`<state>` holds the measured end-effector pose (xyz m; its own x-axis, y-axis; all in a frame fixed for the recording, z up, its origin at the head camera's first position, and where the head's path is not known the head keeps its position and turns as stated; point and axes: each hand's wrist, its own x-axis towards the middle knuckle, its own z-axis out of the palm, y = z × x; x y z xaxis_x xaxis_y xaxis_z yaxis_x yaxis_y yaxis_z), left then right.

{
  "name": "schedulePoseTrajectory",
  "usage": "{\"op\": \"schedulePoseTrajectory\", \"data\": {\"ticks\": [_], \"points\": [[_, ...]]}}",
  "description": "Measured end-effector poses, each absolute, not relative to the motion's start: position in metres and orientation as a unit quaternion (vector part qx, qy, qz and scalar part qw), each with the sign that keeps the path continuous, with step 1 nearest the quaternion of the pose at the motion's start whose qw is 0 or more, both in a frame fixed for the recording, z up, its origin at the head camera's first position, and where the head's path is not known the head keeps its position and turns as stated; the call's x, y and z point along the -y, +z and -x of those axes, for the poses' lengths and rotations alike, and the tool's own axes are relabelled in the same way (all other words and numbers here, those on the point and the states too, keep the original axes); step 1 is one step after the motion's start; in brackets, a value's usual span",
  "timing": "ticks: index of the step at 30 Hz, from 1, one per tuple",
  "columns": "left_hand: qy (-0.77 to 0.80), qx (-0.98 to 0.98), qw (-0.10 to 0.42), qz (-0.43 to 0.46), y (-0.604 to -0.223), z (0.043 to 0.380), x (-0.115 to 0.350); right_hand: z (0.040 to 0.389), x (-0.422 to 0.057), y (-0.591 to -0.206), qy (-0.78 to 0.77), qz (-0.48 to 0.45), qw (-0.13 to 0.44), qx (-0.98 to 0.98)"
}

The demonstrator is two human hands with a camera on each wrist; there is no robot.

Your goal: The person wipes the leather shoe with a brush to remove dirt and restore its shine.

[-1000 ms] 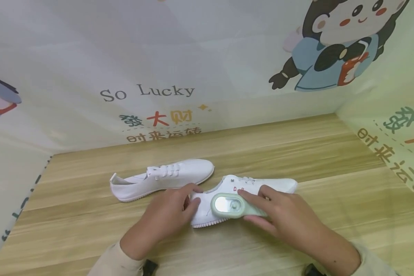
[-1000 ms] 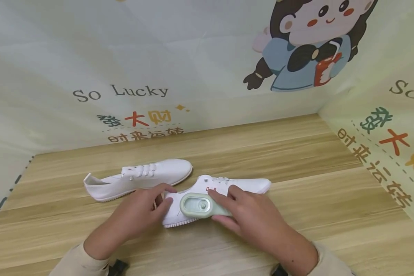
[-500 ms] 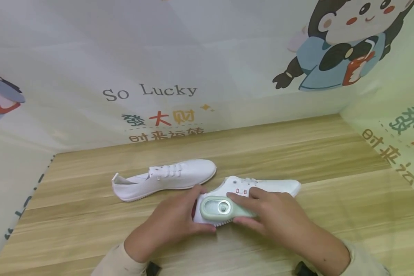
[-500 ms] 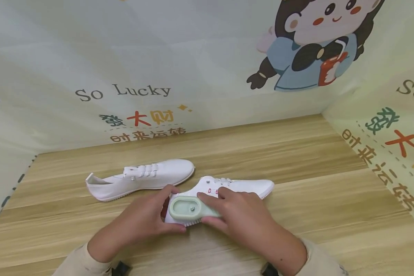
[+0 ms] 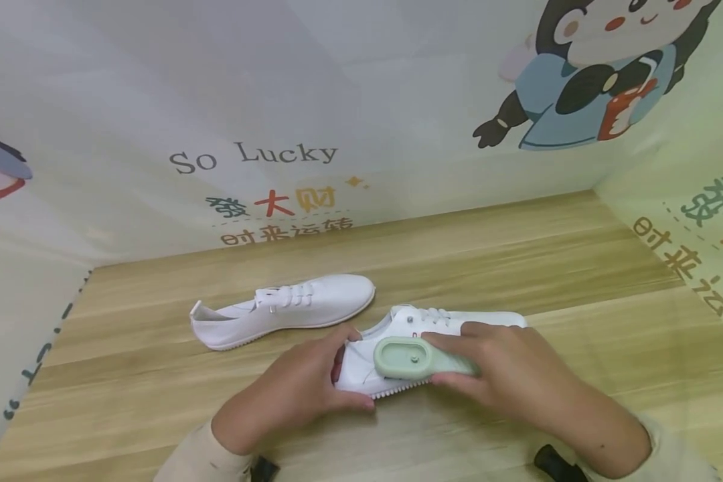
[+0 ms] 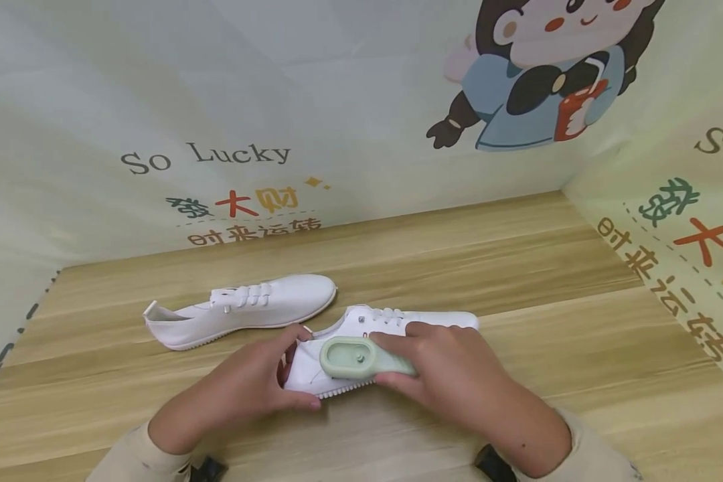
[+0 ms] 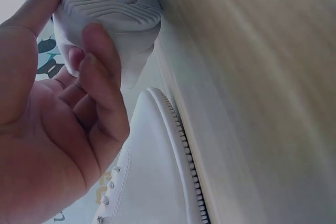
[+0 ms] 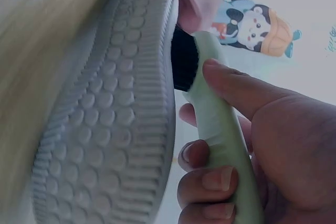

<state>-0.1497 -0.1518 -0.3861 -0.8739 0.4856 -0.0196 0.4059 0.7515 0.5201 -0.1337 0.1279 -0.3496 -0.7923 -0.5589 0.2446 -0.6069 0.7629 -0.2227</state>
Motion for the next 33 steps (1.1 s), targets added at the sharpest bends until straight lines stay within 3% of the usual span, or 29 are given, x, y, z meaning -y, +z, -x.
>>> {"op": "schedulePoseTrajectory", "data": {"ticks": [11, 25, 33], "points": [[0.229, -0.939, 0.083, -0.241, -0.386, 0.148, 0.152, 0.139, -0.146, -0.337, 0.132, -0.288, 0.047, 0.947], [0.269, -0.920, 0.119, -0.259, -0.389, 0.150, 0.153, 0.135, -0.124, -0.362, 0.083, -0.351, 0.144, 0.921], [0.280, -0.916, 0.129, -0.256, -0.388, 0.151, 0.156, 0.135, -0.131, -0.353, 0.112, -0.329, 0.087, 0.933]]}}
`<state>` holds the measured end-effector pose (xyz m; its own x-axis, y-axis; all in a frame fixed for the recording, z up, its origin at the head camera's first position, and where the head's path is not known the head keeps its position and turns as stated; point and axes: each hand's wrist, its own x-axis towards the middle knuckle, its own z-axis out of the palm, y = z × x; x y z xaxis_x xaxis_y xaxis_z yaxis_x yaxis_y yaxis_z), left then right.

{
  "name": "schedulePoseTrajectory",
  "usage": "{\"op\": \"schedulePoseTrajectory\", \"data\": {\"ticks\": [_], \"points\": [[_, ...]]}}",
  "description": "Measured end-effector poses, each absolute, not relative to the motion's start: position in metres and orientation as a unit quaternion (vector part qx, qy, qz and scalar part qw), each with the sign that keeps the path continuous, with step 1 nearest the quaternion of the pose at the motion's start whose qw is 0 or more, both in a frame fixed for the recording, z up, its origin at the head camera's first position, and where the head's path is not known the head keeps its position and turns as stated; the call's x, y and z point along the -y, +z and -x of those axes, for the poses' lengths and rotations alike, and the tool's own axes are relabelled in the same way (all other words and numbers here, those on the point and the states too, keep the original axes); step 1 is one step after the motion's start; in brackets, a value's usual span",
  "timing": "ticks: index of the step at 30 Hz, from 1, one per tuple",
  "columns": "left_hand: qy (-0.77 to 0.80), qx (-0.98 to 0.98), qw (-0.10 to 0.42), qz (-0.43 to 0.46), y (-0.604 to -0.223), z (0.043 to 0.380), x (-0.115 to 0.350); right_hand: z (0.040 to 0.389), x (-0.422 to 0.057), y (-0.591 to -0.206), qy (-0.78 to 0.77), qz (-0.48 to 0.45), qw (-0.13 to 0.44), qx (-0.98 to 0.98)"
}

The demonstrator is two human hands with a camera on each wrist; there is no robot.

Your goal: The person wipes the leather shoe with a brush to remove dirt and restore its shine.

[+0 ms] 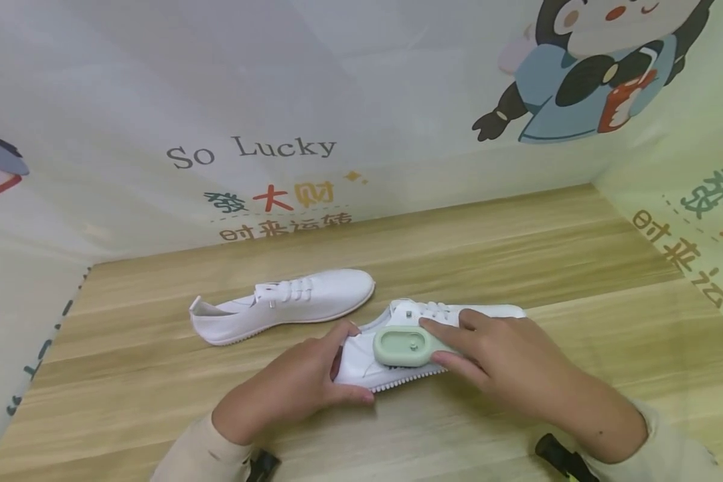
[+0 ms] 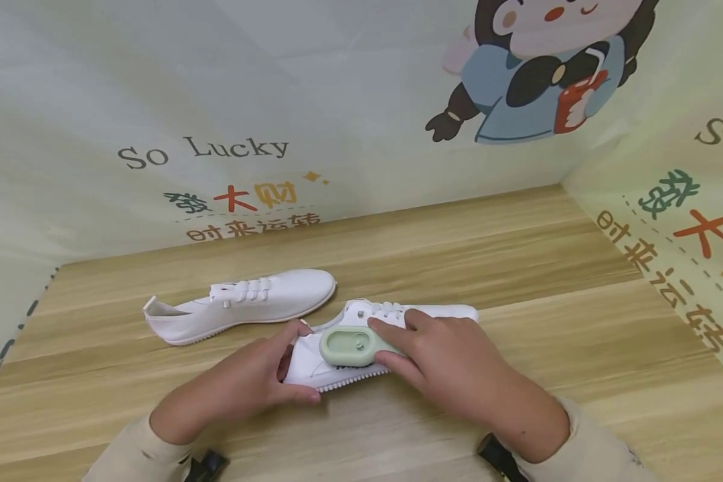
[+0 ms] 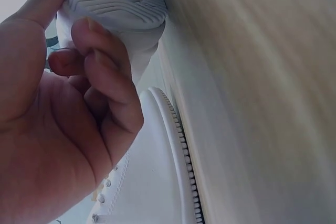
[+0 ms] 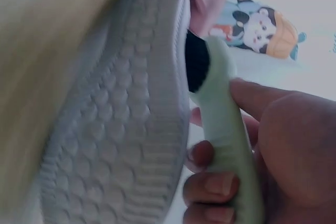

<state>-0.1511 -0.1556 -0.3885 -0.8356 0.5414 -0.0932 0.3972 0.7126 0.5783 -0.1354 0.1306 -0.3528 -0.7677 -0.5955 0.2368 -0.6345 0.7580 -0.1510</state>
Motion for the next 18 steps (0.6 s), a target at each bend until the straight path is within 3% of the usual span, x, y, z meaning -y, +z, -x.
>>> {"op": "schedulePoseTrajectory", "data": {"ticks": [7, 18], "points": [[0.277, -0.921, 0.127, -0.244, -0.388, 0.153, 0.156, 0.140, -0.143, -0.340, 0.117, -0.302, 0.043, 0.945], [0.262, -0.929, 0.123, -0.232, -0.388, 0.152, 0.156, 0.146, -0.161, -0.329, 0.144, -0.283, 0.024, 0.948]]}}
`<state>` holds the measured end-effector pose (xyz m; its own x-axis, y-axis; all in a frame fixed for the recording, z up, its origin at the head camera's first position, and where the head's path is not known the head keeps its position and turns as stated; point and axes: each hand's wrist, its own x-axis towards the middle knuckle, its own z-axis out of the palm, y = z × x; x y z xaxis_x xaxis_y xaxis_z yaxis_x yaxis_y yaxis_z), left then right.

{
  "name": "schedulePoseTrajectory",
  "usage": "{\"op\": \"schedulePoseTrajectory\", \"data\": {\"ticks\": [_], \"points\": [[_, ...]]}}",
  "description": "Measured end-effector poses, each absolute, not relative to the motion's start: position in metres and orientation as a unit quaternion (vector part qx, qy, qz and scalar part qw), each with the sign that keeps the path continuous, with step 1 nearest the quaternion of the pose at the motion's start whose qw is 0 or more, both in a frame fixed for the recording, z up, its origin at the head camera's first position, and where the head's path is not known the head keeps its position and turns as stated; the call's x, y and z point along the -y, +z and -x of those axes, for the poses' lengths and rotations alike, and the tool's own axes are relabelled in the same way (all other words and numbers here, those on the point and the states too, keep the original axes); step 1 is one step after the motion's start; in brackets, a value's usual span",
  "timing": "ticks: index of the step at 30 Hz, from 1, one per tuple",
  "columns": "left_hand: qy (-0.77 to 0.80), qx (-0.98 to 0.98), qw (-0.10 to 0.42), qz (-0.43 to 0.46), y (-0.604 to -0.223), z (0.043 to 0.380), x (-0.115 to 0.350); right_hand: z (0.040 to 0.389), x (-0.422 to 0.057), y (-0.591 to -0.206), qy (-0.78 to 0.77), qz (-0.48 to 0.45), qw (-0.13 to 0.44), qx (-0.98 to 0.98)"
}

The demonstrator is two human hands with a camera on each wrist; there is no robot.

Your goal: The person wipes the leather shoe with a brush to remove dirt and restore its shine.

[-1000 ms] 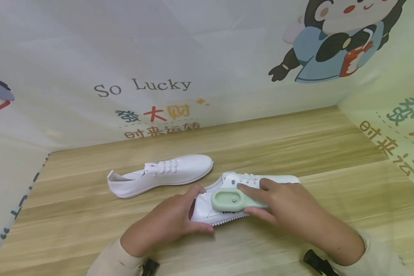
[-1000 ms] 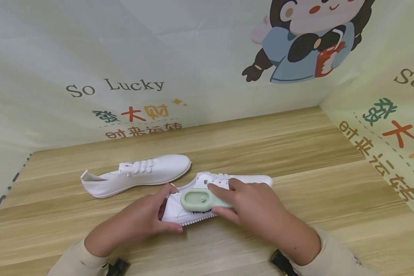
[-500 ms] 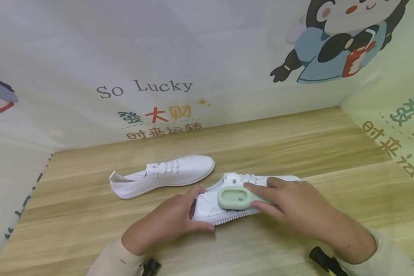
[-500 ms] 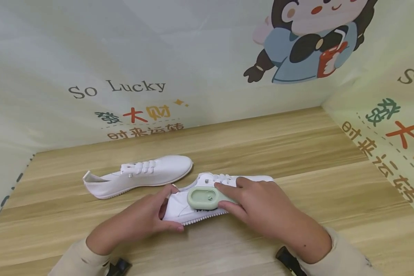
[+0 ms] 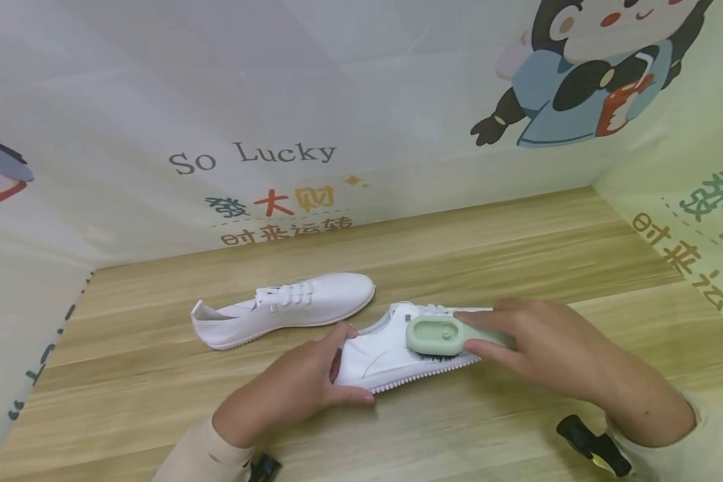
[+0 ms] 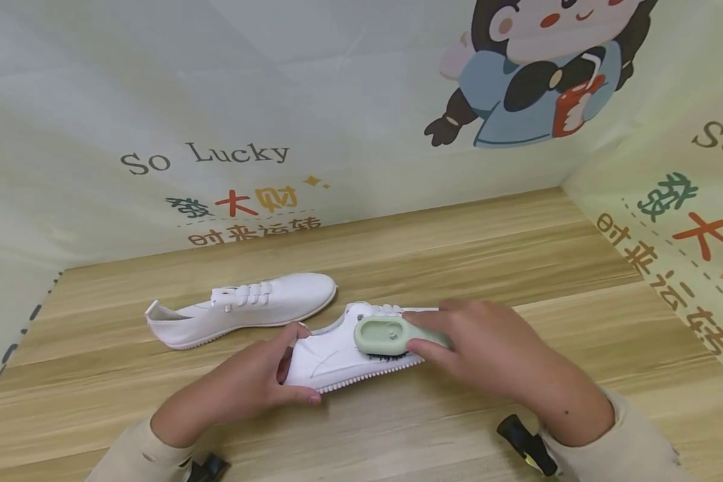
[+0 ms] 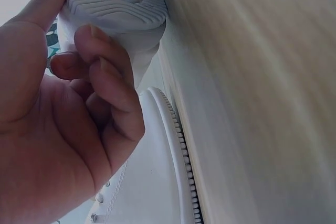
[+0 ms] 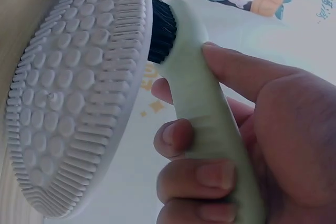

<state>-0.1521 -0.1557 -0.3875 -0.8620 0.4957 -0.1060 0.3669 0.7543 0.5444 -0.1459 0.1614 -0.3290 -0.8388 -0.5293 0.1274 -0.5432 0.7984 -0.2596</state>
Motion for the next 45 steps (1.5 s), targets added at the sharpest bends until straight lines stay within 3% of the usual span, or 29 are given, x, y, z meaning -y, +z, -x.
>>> {"op": "schedulePoseTrajectory", "data": {"ticks": [11, 24, 45], "points": [[0.256, -0.929, 0.121, -0.238, -0.387, 0.151, 0.154, 0.144, -0.146, -0.342, 0.132, -0.312, 0.038, 0.940], [0.247, -0.932, 0.117, -0.239, -0.386, 0.151, 0.152, 0.136, -0.125, -0.361, 0.123, -0.340, 0.132, 0.923], [0.230, -0.943, 0.106, -0.218, -0.387, 0.151, 0.154, 0.146, -0.163, -0.329, 0.135, -0.264, 0.012, 0.955]]}}
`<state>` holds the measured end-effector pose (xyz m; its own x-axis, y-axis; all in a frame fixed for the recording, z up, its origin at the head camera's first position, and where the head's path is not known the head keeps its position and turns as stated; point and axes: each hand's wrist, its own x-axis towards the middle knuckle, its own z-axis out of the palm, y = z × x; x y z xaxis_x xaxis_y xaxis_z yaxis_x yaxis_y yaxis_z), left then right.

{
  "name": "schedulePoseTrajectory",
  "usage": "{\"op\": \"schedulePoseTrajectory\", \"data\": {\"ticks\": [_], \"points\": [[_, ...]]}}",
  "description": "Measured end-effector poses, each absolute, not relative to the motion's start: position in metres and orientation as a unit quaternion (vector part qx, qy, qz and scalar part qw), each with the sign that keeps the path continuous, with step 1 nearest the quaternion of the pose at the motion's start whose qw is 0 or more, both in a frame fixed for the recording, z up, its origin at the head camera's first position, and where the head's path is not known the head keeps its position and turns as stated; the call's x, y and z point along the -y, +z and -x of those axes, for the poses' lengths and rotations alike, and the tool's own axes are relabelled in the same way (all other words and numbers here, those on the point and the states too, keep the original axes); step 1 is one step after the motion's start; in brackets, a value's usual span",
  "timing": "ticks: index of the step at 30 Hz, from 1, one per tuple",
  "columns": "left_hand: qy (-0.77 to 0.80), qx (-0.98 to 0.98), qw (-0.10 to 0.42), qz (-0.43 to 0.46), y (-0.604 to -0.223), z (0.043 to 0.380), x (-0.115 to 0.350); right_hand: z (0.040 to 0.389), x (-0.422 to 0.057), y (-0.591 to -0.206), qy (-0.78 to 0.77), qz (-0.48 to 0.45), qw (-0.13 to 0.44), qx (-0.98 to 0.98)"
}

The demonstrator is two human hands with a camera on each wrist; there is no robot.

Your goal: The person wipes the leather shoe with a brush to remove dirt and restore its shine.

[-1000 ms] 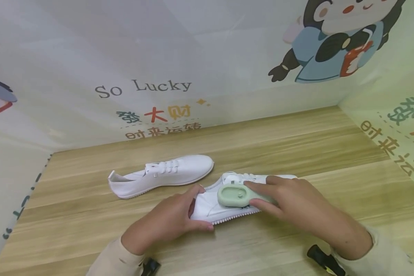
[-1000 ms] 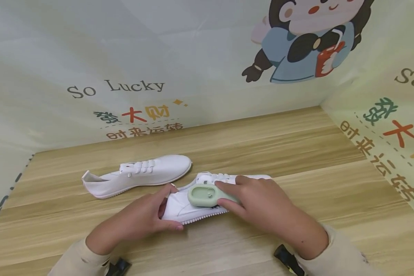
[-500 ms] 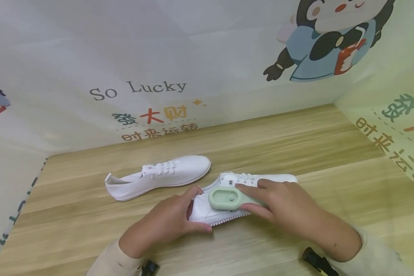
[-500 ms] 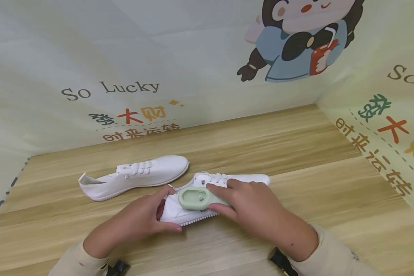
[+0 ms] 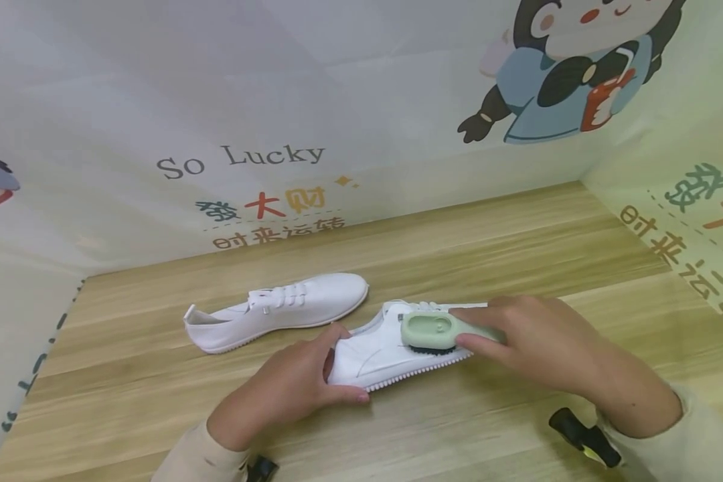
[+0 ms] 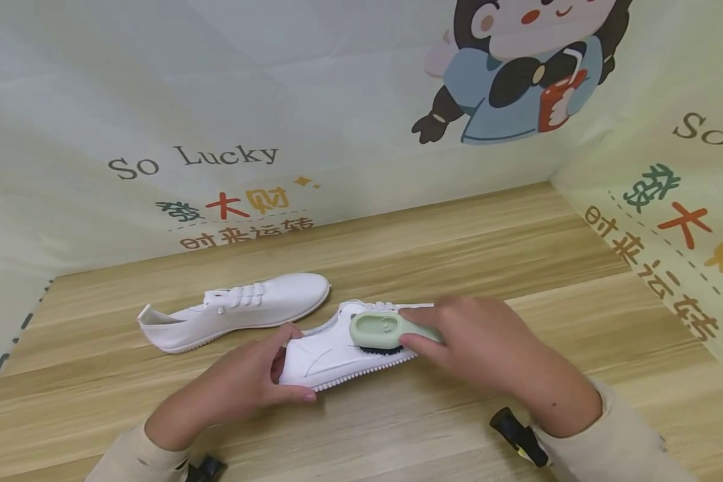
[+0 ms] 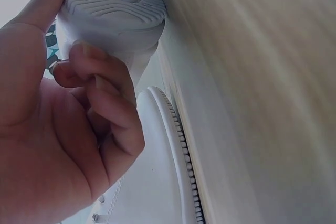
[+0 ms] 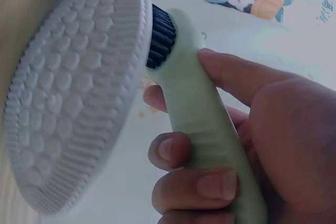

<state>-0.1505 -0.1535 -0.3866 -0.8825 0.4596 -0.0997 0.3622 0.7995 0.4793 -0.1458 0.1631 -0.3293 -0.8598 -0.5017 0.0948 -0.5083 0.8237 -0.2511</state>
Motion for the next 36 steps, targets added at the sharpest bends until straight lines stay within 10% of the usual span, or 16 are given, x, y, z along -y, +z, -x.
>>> {"op": "schedulePoseTrajectory", "data": {"ticks": [23, 36], "points": [[0.265, -0.943, 0.118, -0.164, -0.390, 0.153, 0.156, 0.142, -0.148, -0.340, 0.128, -0.309, 0.077, 0.939], [0.246, -0.948, 0.121, -0.165, -0.387, 0.152, 0.156, 0.146, -0.174, -0.322, 0.138, -0.253, 0.004, 0.958]]}}
